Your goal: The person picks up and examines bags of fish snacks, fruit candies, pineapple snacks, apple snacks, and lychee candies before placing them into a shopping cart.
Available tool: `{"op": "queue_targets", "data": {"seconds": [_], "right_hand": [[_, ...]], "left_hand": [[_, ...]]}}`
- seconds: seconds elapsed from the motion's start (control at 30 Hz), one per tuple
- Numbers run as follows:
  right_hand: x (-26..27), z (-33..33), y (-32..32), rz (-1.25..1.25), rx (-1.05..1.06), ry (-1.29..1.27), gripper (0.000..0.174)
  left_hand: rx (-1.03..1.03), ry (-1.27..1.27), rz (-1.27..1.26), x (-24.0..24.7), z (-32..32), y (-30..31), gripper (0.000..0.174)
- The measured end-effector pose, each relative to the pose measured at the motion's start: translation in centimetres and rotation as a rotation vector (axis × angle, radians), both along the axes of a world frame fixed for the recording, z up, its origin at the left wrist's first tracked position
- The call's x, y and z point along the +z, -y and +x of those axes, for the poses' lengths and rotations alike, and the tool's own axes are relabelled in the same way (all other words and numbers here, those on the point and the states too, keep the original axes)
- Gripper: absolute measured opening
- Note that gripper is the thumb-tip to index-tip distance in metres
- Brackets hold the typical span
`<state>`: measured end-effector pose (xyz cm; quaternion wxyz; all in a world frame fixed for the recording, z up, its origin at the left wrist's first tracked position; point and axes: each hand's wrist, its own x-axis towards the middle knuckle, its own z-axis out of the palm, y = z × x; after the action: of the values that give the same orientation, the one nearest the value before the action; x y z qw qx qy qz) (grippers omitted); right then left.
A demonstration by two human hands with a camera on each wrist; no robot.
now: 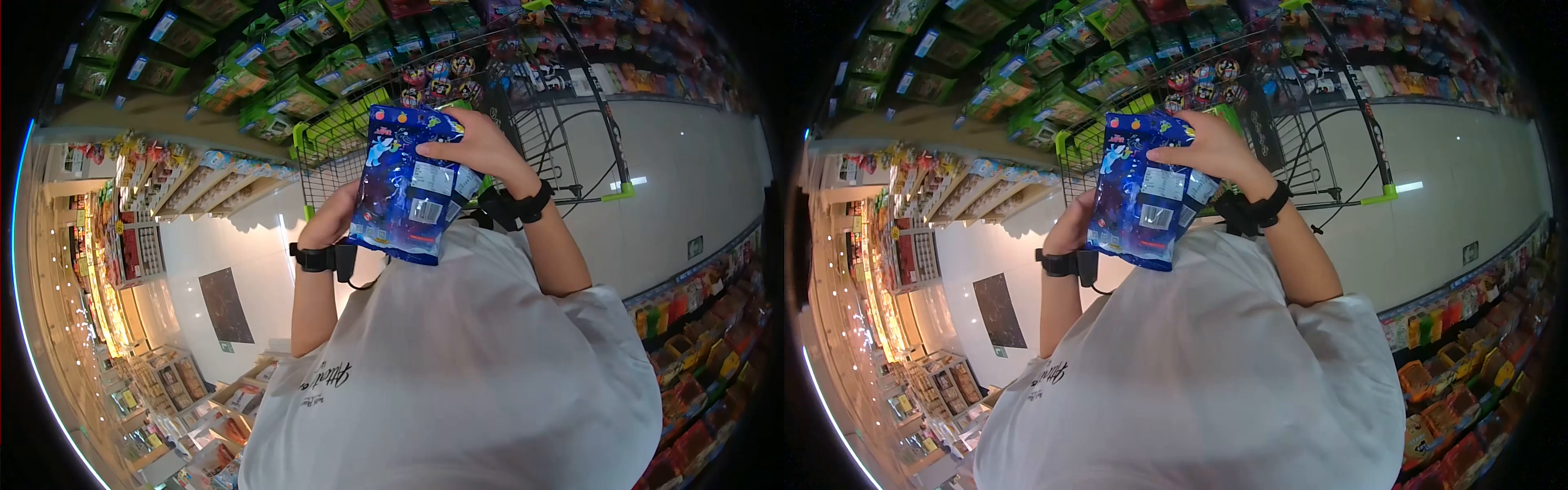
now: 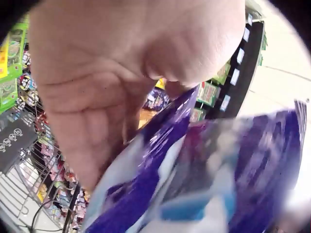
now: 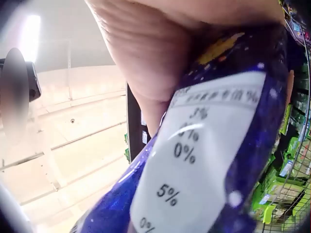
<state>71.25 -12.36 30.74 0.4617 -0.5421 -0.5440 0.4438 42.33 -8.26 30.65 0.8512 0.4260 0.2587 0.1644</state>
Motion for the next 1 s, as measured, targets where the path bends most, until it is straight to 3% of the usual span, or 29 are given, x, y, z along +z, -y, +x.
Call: {"op": "queue_targets", "data": {"seconds": [0.03, 0.1, 0.13, 0.17, 0.2, 0.23, 0.3, 0.33, 0.37, 0.43, 0.47, 0.53, 0.63, 0.67, 0.7, 0.77, 0.83, 0.87, 0.93, 1.0], "right_hand": [[0.5, -0.3, 0.1, -0.004, -0.004, -0.001, 0.056], [1.5, -0.4, 0.2, 0.010, -0.011, 0.125, 0.052], [1.7, -0.5, 0.3, 0.006, -0.006, 0.125, 0.052], [1.9, -0.5, 0.4, 0.211, -0.148, 0.066, 0.057], [1.9, -0.6, 0.3, 0.417, -0.294, 0.005, 0.061], [1.7, -0.4, 0.0, 0.417, -0.296, 0.005, 0.061], [0.9, 0.0, -0.8, 0.658, -0.557, 0.073, 0.069], [0.4, -0.1, -0.8, 0.557, -0.508, -0.123, 0.076], [0.2, -0.1, -0.6, 0.560, -0.501, -0.121, 0.076], [0.3, -0.5, 0.6, -0.128, 0.080, -0.699, 0.075], [-0.2, -1.1, 0.9, -0.126, 0.084, -0.696, 0.075], [-1.3, -2.2, 1.0, 0.105, 0.223, -0.644, 0.068], [-2.0, -2.4, 1.2, 0.122, 0.212, -0.527, 0.068], [-1.9, -2.0, 1.3, -0.014, 0.146, -0.196, 0.059], [0.9, -2.3, 0.6, 0.206, 0.202, -0.110, 0.044], [-1.0, -2.1, -0.3, 0.390, 0.232, -0.338, 0.040], [-0.9, -2.1, -0.4, 0.351, 0.241, -0.342, 0.040], [-0.9, -2.1, -0.4, 0.327, 0.256, -0.446, 0.038], [-1.1, -2.0, -0.5, 0.281, 0.316, -0.662, 0.035], [-1.2, -2.0, -0.5, 0.306, 0.267, -0.565, 0.035]], "left_hand": [[-0.159, -0.084, 0.310, 1.0, 0.1, -0.1, 0.066], [-0.174, -0.152, 0.339, 2.2, 1.8, 0.4, 0.062], [-0.080, -0.234, 0.341, 2.5, 2.0, 1.0, 0.060], [0.014, -0.317, 0.344, 2.6, 2.3, 1.4, 0.060], [0.090, -0.226, 0.377, 2.4, 2.5, 1.7, 0.055], [0.087, -0.226, 0.377, 2.2, 2.4, 1.7, 0.055], [0.266, -0.225, 0.514, 1.8, 2.2, 2.0, 0.052], [0.377, -0.183, 0.484, 1.8, 2.7, 2.4, 0.048], [0.383, -0.180, 0.484, 1.8, 2.9, 2.5, 0.048], [0.456, -0.213, 0.526, 1.9, 3.1, 2.5, 0.047], [0.459, -0.201, 0.590, 2.2, 3.3, 2.5, 0.047], [0.452, -0.238, 0.664, 1.8, 2.5, 2.3, 0.046], [0.460, -0.350, 0.880, 2.2, 1.5, 1.4, 0.048], [0.499, -0.318, 1.155, 2.8, 1.7, 1.0, 0.051], [0.529, -0.281, 1.432, 4.1, 2.2, 0.8, 0.054], [0.502, -0.330, 1.499, 5.1, 2.2, 0.9, 0.056], [0.486, -0.381, 1.487, 5.7, 2.5, 1.5, 0.051], [0.466, -0.385, 1.605, 5.6, 2.5, 1.1, 0.051], [0.482, -0.366, 1.601, 5.9, 2.7, 1.5, 0.051], [0.497, -0.339, 1.600, 5.9, 2.9, 1.7, 0.051]]}}
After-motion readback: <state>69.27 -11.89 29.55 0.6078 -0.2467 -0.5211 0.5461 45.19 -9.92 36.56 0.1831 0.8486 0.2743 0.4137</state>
